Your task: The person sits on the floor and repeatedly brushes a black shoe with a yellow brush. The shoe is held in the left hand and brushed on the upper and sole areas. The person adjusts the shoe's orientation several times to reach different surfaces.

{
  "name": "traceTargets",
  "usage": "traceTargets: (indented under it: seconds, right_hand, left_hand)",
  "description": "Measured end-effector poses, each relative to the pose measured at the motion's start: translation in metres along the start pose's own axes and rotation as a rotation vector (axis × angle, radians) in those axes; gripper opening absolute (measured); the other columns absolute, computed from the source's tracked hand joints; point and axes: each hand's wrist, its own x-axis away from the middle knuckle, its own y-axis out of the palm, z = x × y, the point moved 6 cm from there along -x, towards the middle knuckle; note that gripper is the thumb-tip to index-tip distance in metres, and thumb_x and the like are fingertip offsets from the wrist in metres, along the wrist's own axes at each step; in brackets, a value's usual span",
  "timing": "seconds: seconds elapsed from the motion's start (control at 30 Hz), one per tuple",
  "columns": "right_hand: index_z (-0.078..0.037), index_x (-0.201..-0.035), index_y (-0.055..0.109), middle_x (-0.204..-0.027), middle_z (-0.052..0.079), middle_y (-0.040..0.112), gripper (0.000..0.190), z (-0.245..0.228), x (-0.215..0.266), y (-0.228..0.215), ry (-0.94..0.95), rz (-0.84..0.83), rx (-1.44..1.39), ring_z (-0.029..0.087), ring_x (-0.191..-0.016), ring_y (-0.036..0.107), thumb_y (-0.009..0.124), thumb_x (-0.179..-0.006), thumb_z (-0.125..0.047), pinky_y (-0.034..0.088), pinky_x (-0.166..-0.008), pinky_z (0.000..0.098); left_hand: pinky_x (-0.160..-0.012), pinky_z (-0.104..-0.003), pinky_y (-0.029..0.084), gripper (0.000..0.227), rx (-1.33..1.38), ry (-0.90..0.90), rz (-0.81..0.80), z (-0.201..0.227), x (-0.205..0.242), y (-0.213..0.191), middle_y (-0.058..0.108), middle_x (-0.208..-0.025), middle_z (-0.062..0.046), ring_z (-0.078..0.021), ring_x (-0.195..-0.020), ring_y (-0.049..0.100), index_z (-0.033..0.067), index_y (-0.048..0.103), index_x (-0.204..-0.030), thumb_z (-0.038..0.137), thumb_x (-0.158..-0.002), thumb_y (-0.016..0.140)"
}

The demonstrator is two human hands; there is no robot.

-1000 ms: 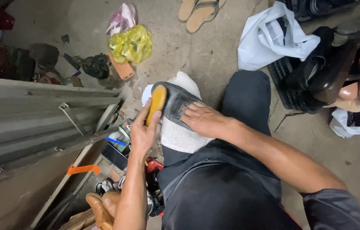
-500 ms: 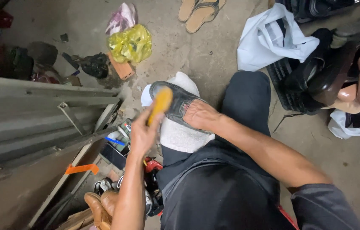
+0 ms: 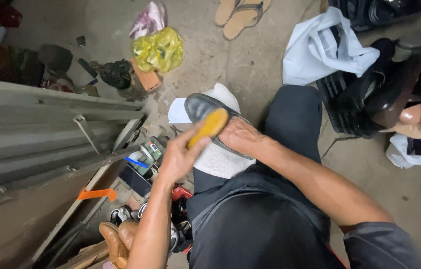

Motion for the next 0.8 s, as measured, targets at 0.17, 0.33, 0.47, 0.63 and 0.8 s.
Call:
traceTargets:
  seconds: [0.17, 0.33, 0.47, 0.63, 0.8]
  right_hand:
    - [-0.017, -0.063, 0.051, -0.057, 0.002, 0.050, 0.034, -0.004, 0.003, 0.002, -0.040, -0.015, 0.038, 0.026, -0.065, 0.059, 0.053, -0.096, -0.023, 0.045, -0.064, 0.0428]
    - [-0.015, -0.062, 0.053, -0.061, 0.003, 0.052, 0.042, -0.008, -0.004, -0.007, -0.056, 0.118, -0.160, 0.030, -0.067, 0.058, 0.049, -0.102, -0.025, 0.044, -0.063, 0.0437]
    - [-0.013, -0.063, 0.056, -0.062, 0.004, 0.054, 0.044, 0.009, 0.010, -0.003, -0.055, 0.179, -0.215, 0.031, -0.069, 0.060, 0.049, -0.104, -0.025, 0.045, -0.062, 0.0447]
    - [-0.008, -0.065, 0.055, -0.062, 0.006, 0.051, 0.043, -0.015, -0.021, -0.044, -0.088, 0.227, -0.511, 0.027, -0.067, 0.059, 0.046, -0.106, -0.018, 0.043, -0.061, 0.0398]
    - [-0.005, -0.066, 0.055, -0.063, 0.007, 0.052, 0.040, -0.010, -0.013, -0.039, -0.058, 0.230, -0.525, 0.027, -0.069, 0.059, 0.047, -0.105, -0.013, 0.044, -0.065, 0.0391]
  left_hand:
    - [-0.056, -0.029, 0.057, 0.044, -0.079, -0.059, 0.021, 0.011, 0.002, -0.004, 0.076, -0.103, -0.021, -0.0187, -0.061, 0.069, 0.0131, 0.066, -0.137, 0.036, -0.099, 0.067]
    - [-0.066, -0.043, 0.057, 0.046, -0.086, -0.027, 0.091, -0.008, -0.007, -0.008, 0.075, -0.104, -0.024, -0.0356, -0.080, 0.073, 0.0090, 0.065, -0.137, 0.032, -0.098, 0.069]
    - [-0.069, -0.046, 0.060, 0.048, -0.109, 0.007, 0.031, 0.003, -0.001, 0.009, 0.077, -0.103, -0.020, -0.0392, -0.088, 0.075, 0.0198, 0.067, -0.136, 0.037, -0.092, 0.074]
    - [-0.063, -0.035, 0.059, 0.049, -0.053, -0.114, 0.117, -0.018, 0.001, 0.002, 0.077, -0.097, -0.018, -0.0246, -0.072, 0.074, 0.0082, 0.069, -0.132, 0.043, -0.098, 0.066]
    - [-0.077, -0.045, 0.061, 0.051, -0.030, 0.055, -0.001, 0.000, 0.002, 0.007, 0.076, -0.112, -0.018, -0.0374, -0.098, 0.074, 0.0183, 0.065, -0.139, 0.032, -0.092, 0.076]
